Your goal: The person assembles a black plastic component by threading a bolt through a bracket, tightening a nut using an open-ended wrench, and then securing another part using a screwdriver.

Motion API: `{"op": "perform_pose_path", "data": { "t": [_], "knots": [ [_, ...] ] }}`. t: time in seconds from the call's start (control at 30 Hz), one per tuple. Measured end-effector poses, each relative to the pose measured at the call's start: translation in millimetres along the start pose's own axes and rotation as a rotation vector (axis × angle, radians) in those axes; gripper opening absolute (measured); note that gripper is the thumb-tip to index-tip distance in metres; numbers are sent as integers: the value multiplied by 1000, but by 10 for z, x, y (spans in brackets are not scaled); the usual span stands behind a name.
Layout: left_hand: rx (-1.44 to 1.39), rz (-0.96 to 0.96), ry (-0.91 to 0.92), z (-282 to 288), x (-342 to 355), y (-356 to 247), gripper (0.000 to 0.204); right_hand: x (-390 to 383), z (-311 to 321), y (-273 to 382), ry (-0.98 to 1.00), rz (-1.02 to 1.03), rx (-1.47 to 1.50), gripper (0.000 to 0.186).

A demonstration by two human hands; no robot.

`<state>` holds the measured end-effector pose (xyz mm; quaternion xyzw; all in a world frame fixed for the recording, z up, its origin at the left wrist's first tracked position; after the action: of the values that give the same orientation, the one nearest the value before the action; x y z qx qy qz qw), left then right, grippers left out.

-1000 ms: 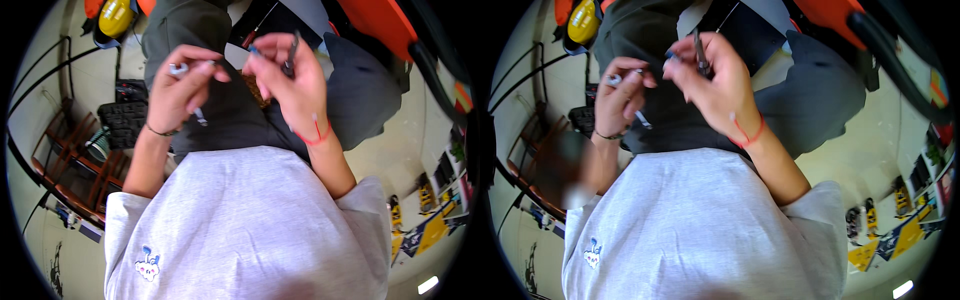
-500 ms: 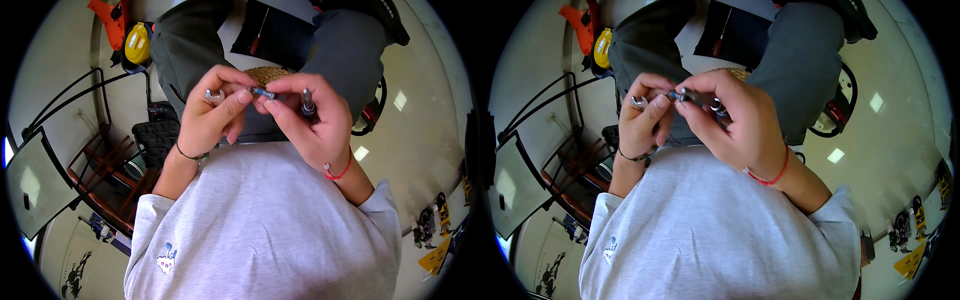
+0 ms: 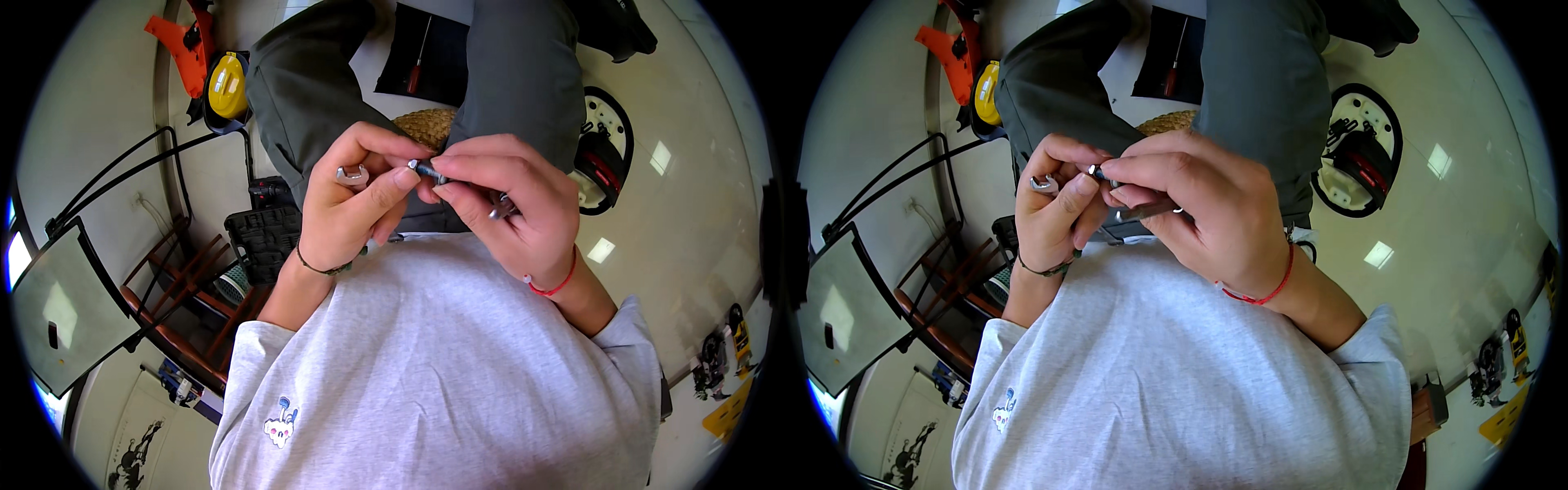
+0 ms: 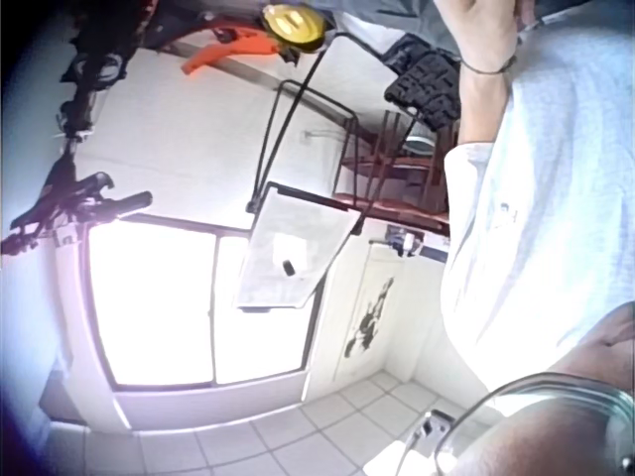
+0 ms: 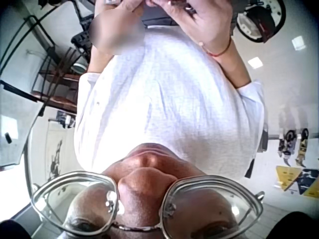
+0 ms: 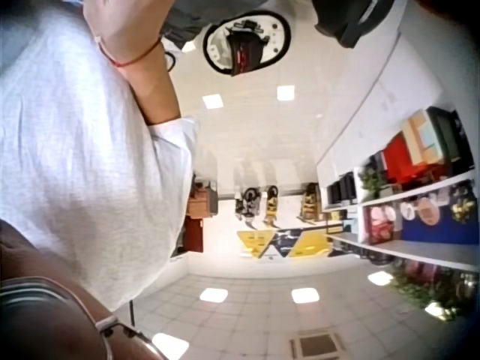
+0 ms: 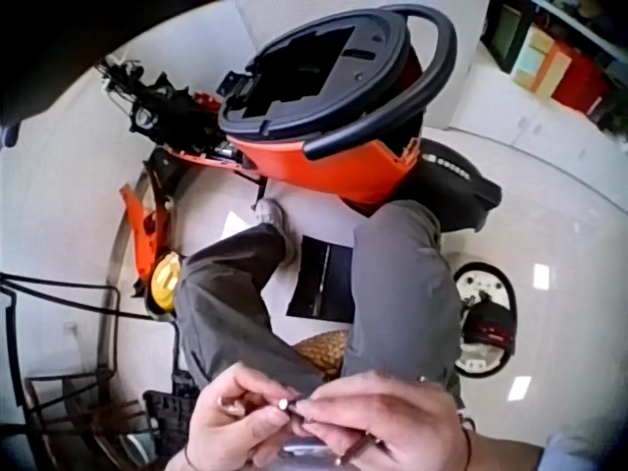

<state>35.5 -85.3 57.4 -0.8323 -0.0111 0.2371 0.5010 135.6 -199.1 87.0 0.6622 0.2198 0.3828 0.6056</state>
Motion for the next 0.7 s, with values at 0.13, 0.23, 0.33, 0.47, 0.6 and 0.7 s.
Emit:
{"op": "perform_pose_path", "data": {
  "t": [0.13, 0.23, 0.33, 0.47, 0.6, 0.7],
  "knots": [
    [28, -11, -16, -28, -22, -41, 13, -58, -13, -13, -52, 23, -78, 27],
    [64, -37, -29, -42, -49, -58, 14, -75, -15, -8, -76, 11, -136, 26],
    [121, -65, 1, -36, -58, -59, 14, -78, -24, -10, -65, -1, -153, 23],
    [174, -85, 28, -49, -45, -63, 14, -120, -31, -80, 26, -20, -188, 20],
    [99, 3, -9, -36, -33, -20, 13, -104, -31, -138, -18, -168, -86, 21],
    [150, -72, -38, -31, -11, -23, 13, -81, -64, -96, -120, -194, 24, 20]
  ]
}}
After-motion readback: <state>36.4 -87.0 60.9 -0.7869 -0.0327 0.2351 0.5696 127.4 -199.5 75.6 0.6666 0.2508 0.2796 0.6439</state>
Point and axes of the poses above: each hand's wrist, its own x-axis towards the middle knuckle, its own z-axis out of the back of the hand, y = z × x, the point moved 6 cm from there along x, towards the middle knuckle, and after that the axes turned 3 degrees about x, right-handed, at the moved point
